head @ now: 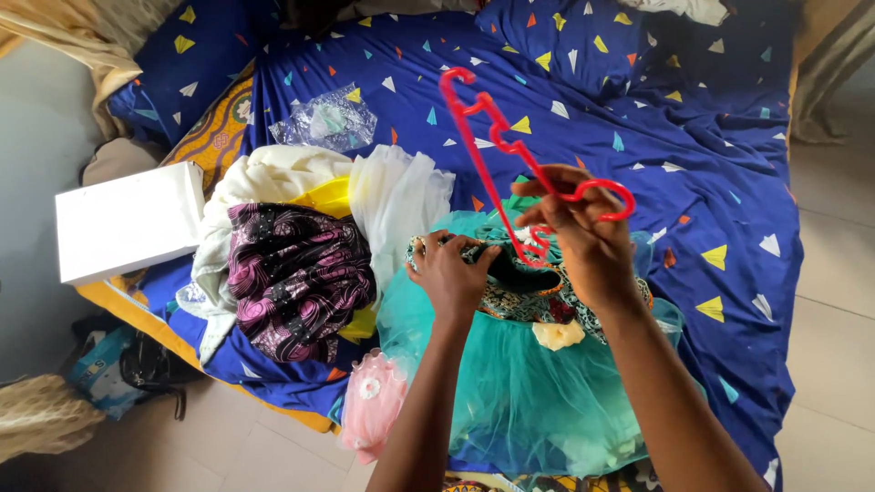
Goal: Organizing a small green dress and placing it on a red plastic hanger.
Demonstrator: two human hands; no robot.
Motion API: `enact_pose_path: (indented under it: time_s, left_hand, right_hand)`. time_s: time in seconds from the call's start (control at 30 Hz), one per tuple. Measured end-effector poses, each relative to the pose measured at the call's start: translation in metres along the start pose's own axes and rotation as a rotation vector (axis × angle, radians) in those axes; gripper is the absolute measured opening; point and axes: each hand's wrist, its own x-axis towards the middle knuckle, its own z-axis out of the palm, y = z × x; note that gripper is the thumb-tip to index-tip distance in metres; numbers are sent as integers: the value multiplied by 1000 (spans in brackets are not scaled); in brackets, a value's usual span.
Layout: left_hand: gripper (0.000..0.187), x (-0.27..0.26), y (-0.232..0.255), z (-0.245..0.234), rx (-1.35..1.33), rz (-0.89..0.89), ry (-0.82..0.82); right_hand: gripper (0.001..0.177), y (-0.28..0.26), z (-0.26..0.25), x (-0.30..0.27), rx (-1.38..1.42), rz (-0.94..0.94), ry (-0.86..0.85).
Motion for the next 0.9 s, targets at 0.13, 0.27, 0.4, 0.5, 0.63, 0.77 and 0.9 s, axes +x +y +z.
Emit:
enact_pose_path:
  time_s: [0.13, 0.27, 0.4, 0.5, 0.63, 0.77, 0.9]
  left_hand:
    - [19, 6, -26, 28, 15, -2, 47]
    - [14, 15, -32, 30, 15, 18, 67]
    - [23, 25, -34, 28, -43, 5, 80]
    - [29, 34, -37, 34, -58, 49, 97]
    - [29, 53, -50, 45, 67, 63, -60]
    - [29, 63, -56, 43, -19, 158, -95]
    - [29, 73, -63, 38, -76, 64, -524]
  right_hand:
    - [27, 49, 2, 3, 286, 68, -41]
    - [22, 68, -16, -10, 52, 217, -33]
    - [24, 90, -59, -19, -80, 265, -120]
    - [26, 71, -61, -15, -246, 374, -129]
    - [25, 62, -76, -10, -392, 475, -166]
    - [24, 56, -95, -10, -387, 522, -189]
    - [26, 66, -108, -16, -370, 570, -219]
